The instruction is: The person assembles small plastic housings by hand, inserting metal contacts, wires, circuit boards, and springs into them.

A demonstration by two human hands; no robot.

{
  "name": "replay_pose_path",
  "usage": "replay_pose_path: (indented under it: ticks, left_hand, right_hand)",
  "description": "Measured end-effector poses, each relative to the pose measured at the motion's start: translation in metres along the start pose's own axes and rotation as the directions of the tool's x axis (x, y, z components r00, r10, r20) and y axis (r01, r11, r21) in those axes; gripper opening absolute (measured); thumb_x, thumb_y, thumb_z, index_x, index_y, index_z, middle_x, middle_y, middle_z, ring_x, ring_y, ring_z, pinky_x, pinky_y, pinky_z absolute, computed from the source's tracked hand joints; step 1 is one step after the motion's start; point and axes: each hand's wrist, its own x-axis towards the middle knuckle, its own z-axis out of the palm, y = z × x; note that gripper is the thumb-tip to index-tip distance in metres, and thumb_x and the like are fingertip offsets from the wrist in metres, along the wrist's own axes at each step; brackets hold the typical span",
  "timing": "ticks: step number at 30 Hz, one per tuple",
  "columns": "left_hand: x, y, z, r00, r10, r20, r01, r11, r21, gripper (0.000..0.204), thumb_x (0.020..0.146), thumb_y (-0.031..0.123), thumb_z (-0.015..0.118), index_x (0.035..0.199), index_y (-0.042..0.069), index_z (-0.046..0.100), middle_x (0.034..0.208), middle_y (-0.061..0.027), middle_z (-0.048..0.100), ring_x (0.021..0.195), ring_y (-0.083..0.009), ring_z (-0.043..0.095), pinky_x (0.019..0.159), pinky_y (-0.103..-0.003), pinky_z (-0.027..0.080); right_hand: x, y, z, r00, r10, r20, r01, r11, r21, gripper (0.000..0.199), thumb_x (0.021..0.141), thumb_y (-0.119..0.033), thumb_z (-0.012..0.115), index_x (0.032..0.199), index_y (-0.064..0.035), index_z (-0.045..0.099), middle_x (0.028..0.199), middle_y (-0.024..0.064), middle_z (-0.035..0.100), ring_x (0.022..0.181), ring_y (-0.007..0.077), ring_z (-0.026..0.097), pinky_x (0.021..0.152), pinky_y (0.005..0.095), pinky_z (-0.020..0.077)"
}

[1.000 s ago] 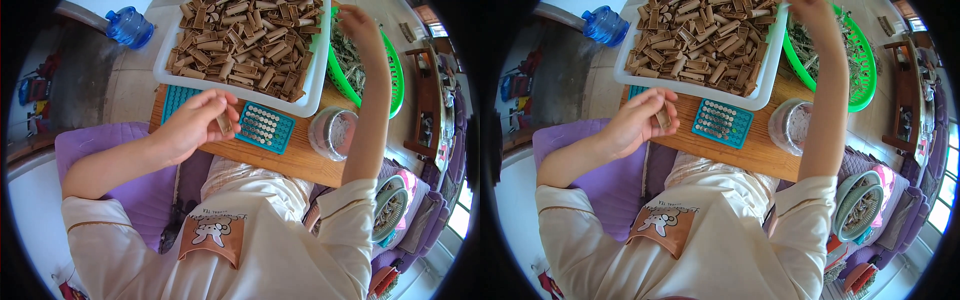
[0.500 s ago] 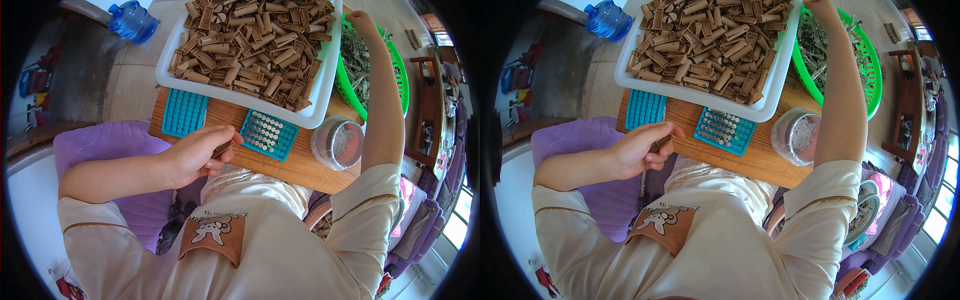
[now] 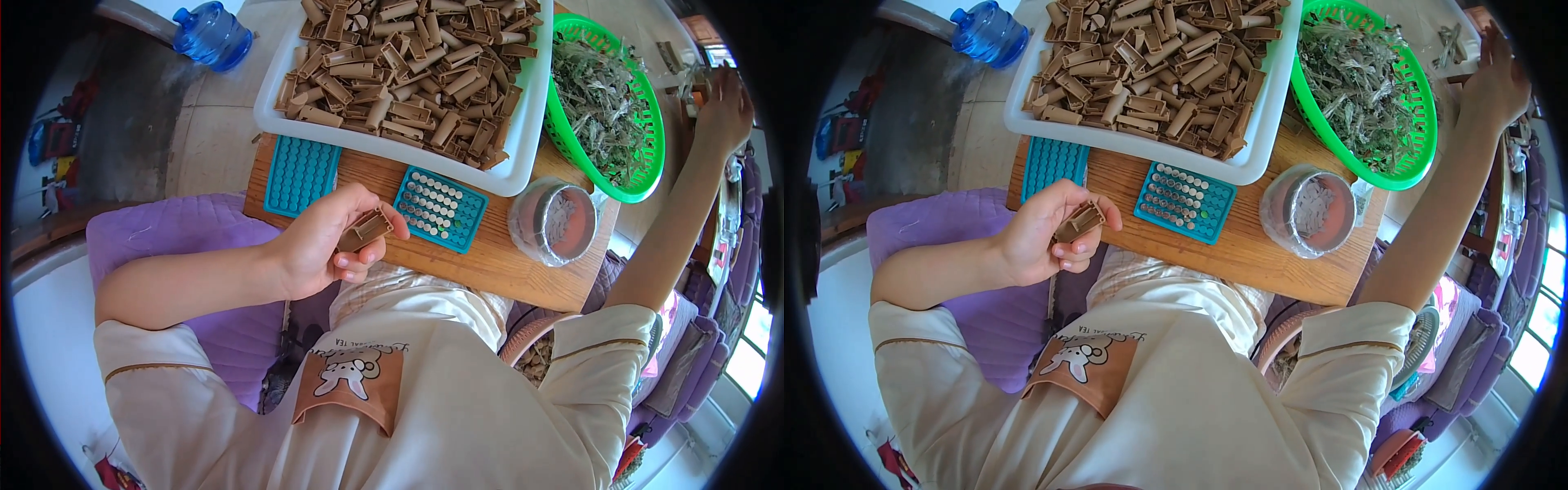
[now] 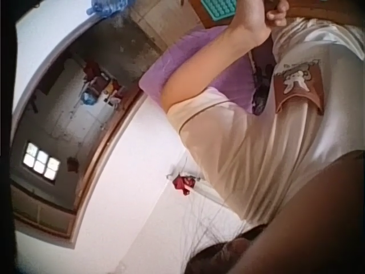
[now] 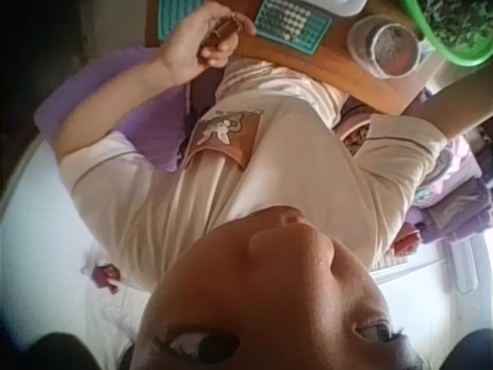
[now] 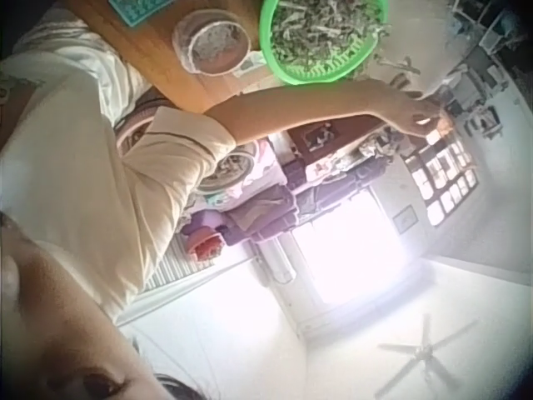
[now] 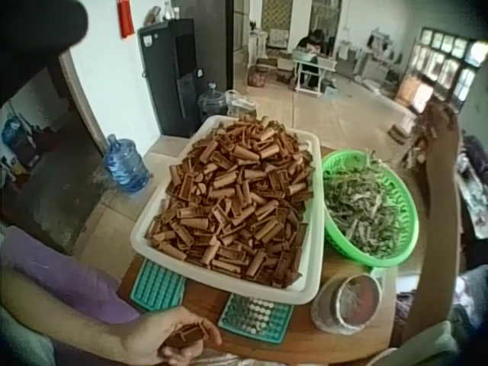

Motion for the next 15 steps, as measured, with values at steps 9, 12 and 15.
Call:
replay_pose_path:
  ticks: [9,12,15]
  left_hand:
    - [-0.001,-0.004,-0.004,0.997,0.021,0.073,-0.025,0.999,0.045,0.038,0.080,0.032,0.027,0.084,0.002,0.050,0.048,0.0002,0.040,0.037,-0.0056,0.026,0.039,-0.020,0.025]
    - [-0.001,-0.006,-0.003,0.993,0.036,0.114,-0.037,0.999,0.002,0.037,0.081,0.031,0.026,0.085,0.001,0.049,0.048,-0.0003,0.040,0.037,-0.0059,0.026,0.040,-0.020,0.025]
    - [0.000,-0.003,-0.006,0.987,0.101,0.122,-0.113,0.989,0.095,0.032,0.084,0.026,0.030,0.094,0.002,0.049,0.059,-0.0018,0.047,0.047,-0.0065,0.034,0.047,-0.019,0.030]
  right_hand:
    - [-0.037,-0.007,-0.043,0.954,0.188,0.234,0.097,0.545,-0.833,0.027,0.078,-0.018,0.056,0.095,0.0020,0.051,0.088,0.0080,0.061,0.082,0.0110,0.057,0.074,0.0197,0.0412]
    - [-0.045,-0.024,-0.043,0.962,0.214,0.168,-0.046,0.736,-0.675,0.026,0.081,-0.017,0.054,0.097,0.0022,0.049,0.089,0.0096,0.059,0.086,0.0148,0.057,0.074,0.0211,0.0423]
    - [-0.058,-0.022,-0.044,0.921,0.390,0.027,-0.363,0.879,-0.309,0.021,0.084,-0.015,0.050,0.097,0.0014,0.049,0.090,0.0078,0.055,0.076,0.0145,0.056,0.070,0.0212,0.0423]
